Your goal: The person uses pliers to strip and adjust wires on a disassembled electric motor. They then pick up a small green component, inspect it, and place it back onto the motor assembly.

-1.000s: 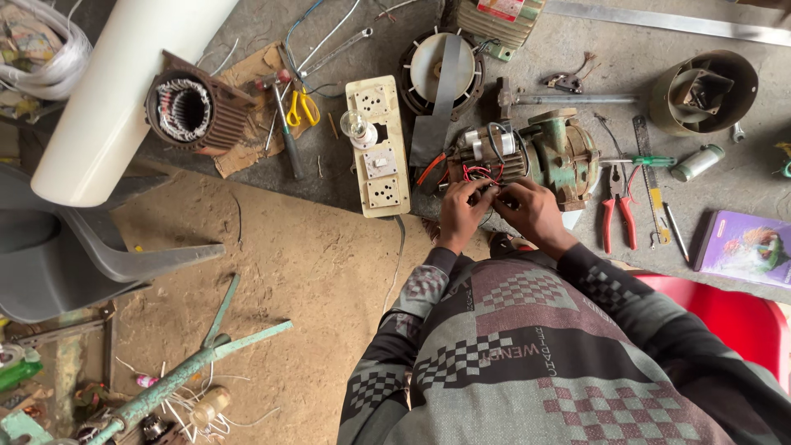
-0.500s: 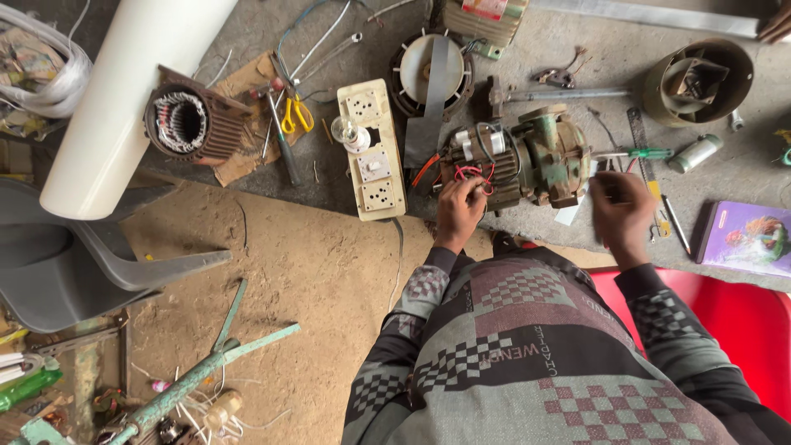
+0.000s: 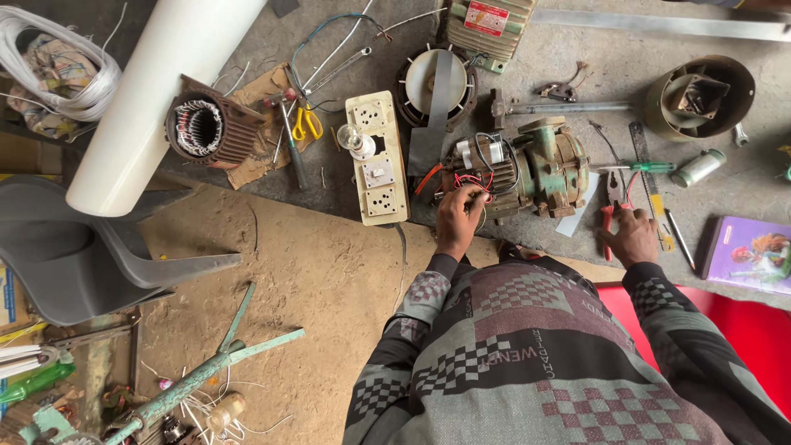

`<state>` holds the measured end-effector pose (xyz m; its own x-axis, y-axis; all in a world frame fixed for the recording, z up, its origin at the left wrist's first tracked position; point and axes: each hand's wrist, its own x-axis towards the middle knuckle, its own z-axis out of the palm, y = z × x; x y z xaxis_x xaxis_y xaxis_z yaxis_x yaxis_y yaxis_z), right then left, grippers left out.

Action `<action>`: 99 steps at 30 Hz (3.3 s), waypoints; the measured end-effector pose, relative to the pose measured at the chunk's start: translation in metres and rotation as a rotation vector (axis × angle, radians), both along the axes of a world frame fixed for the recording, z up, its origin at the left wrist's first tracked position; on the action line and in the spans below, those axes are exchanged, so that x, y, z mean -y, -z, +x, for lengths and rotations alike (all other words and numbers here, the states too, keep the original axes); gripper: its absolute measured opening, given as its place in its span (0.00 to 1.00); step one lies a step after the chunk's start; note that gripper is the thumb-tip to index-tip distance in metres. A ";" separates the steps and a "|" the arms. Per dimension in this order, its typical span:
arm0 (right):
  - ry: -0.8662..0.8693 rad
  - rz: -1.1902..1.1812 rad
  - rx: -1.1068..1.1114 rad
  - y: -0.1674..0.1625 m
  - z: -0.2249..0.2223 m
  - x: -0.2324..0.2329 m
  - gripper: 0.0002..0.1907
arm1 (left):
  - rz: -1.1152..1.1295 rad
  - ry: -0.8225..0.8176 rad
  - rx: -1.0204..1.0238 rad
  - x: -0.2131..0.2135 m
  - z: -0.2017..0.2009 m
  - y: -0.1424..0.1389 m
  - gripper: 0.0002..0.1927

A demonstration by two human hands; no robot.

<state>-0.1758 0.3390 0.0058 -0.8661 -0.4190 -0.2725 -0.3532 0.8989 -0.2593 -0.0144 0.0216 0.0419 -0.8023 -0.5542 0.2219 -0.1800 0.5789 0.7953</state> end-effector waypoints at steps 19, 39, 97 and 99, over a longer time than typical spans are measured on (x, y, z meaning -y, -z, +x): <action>0.024 -0.258 0.926 -0.198 -0.025 0.078 0.19 | -0.007 -0.016 0.033 0.006 0.004 0.005 0.11; -1.664 0.785 -0.518 -0.271 0.058 0.311 0.28 | 0.062 -0.190 -0.123 0.045 0.059 0.012 0.17; -1.473 0.825 -0.334 -0.308 0.048 0.268 0.29 | -0.110 0.239 0.130 0.120 -0.029 -0.025 0.24; -1.481 0.807 -0.360 -0.307 0.049 0.268 0.28 | -0.174 0.285 0.171 0.120 -0.039 -0.031 0.25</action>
<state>-0.1266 0.0714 0.3124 0.0394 -0.7198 -0.6931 -0.8704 -0.3655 0.3300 -0.0529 -0.0988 0.0726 -0.9525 -0.2690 0.1431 -0.1135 0.7491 0.6527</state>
